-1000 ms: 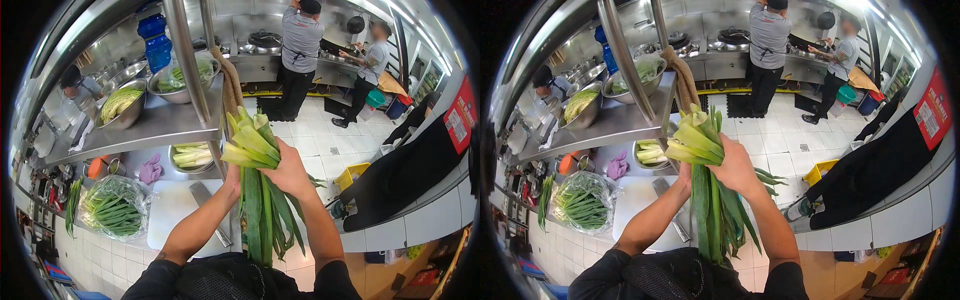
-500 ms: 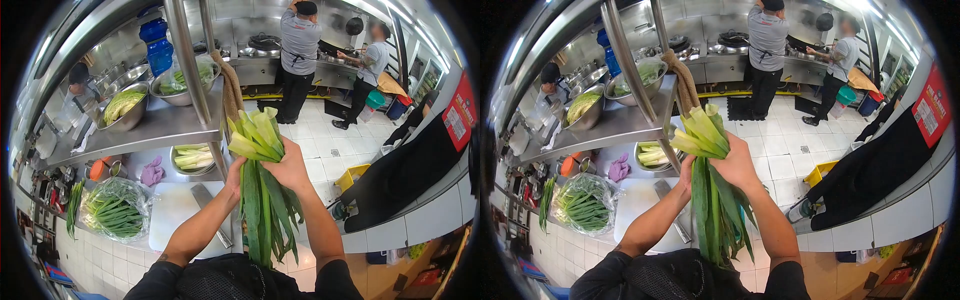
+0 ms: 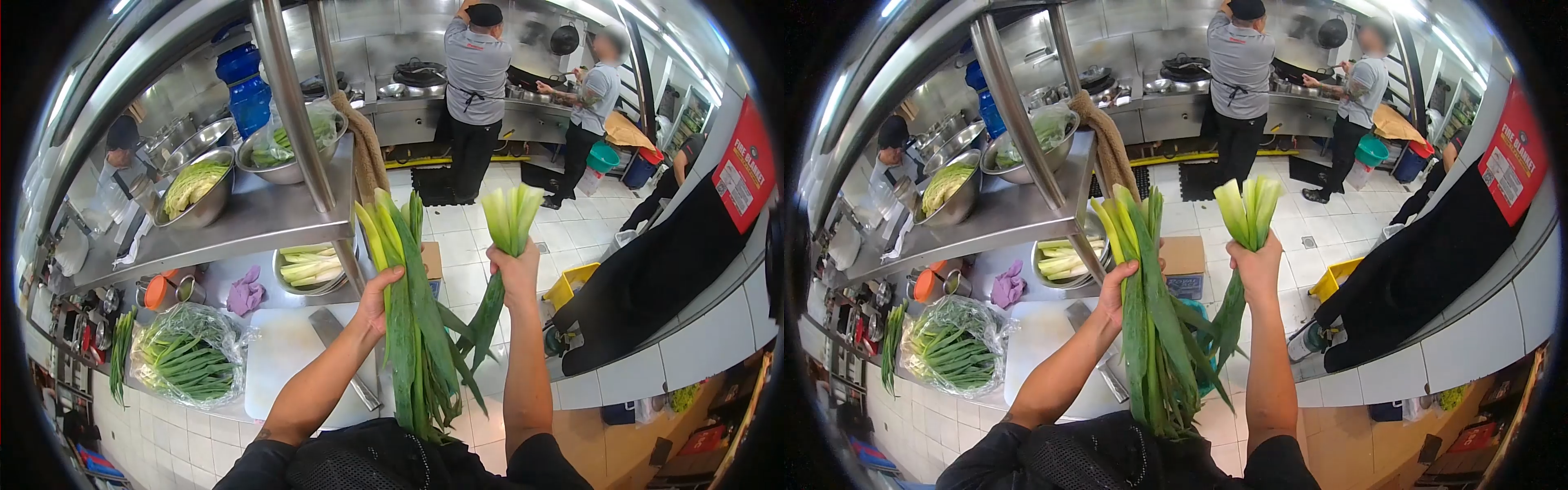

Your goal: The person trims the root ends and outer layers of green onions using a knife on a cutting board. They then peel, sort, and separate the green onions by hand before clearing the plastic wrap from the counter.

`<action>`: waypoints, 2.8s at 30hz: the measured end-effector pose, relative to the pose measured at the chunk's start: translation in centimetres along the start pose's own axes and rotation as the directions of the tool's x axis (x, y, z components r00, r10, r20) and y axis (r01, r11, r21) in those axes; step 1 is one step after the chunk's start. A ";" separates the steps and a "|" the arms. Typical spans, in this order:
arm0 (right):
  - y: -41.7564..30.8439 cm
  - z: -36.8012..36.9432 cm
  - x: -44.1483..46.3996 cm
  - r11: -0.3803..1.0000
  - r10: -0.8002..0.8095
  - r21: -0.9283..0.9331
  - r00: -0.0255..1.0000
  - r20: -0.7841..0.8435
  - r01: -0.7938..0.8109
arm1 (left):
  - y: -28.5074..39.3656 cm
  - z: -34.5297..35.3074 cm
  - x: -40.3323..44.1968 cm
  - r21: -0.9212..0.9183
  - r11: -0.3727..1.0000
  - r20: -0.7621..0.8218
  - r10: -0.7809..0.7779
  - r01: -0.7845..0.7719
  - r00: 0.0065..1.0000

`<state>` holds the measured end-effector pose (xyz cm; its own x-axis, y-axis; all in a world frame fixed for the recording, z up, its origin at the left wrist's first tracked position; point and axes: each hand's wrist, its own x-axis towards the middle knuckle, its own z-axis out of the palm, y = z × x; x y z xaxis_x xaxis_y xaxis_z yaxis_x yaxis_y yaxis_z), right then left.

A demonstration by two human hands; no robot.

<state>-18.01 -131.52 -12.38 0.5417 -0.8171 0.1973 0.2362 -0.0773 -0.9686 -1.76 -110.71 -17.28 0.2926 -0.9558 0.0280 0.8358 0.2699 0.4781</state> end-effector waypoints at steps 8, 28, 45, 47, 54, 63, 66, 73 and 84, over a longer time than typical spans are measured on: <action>10.3 -0.2 -4.2 0.934 0.285 -0.280 0.934 0.215 -0.221 | -0.6 2.0 -2.0 0.054 0.998 -0.041 -0.021 0.023 0.999; 2.5 -0.4 -10.9 0.951 0.266 -0.196 0.955 0.127 -0.239 | -1.3 2.2 -14.2 -0.004 0.998 -0.001 -0.070 0.070 0.998; -11.5 39.3 -42.8 0.988 -0.015 0.114 0.658 0.753 -0.108 | 18.3 3.1 -56.2 0.591 0.720 -0.129 0.529 -0.363 0.839; -10.3 45.7 -47.3 0.972 -0.128 0.222 0.608 0.783 -0.082 | 19.8 2.1 -61.3 0.794 0.496 -0.142 0.712 -0.350 0.688; -5.2 60.5 -61.7 0.889 -0.136 0.334 0.517 0.845 -0.313 | 22.2 -2.6 -76.8 0.921 0.302 -0.209 0.917 -0.247 0.341; 3.7 77.1 -72.8 0.840 0.092 0.098 0.317 0.944 -0.534 | 29.1 -14.3 -91.0 0.889 0.451 -0.421 0.871 -0.074 0.252; 7.6 84.5 -76.9 0.853 0.139 -0.040 0.152 0.979 -0.521 | 34.2 -17.1 -97.4 0.848 0.528 -0.518 0.810 0.041 0.275; 7.2 102.1 -82.6 0.916 -0.019 -0.086 -0.257 0.966 -0.392 | 44.9 -18.6 -108.0 0.791 0.571 -0.579 0.815 0.220 -0.033; 6.0 131.5 -83.4 0.708 0.064 0.008 0.076 0.995 -0.706 | 75.1 -25.8 -114.8 0.848 0.390 -0.423 0.906 0.358 0.014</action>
<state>44.35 11.28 -14.77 0.8589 0.5017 0.1031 -0.2086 0.5265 -0.8242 39.39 22.29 -7.19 0.9579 0.2802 0.0624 0.0369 -0.3359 0.9412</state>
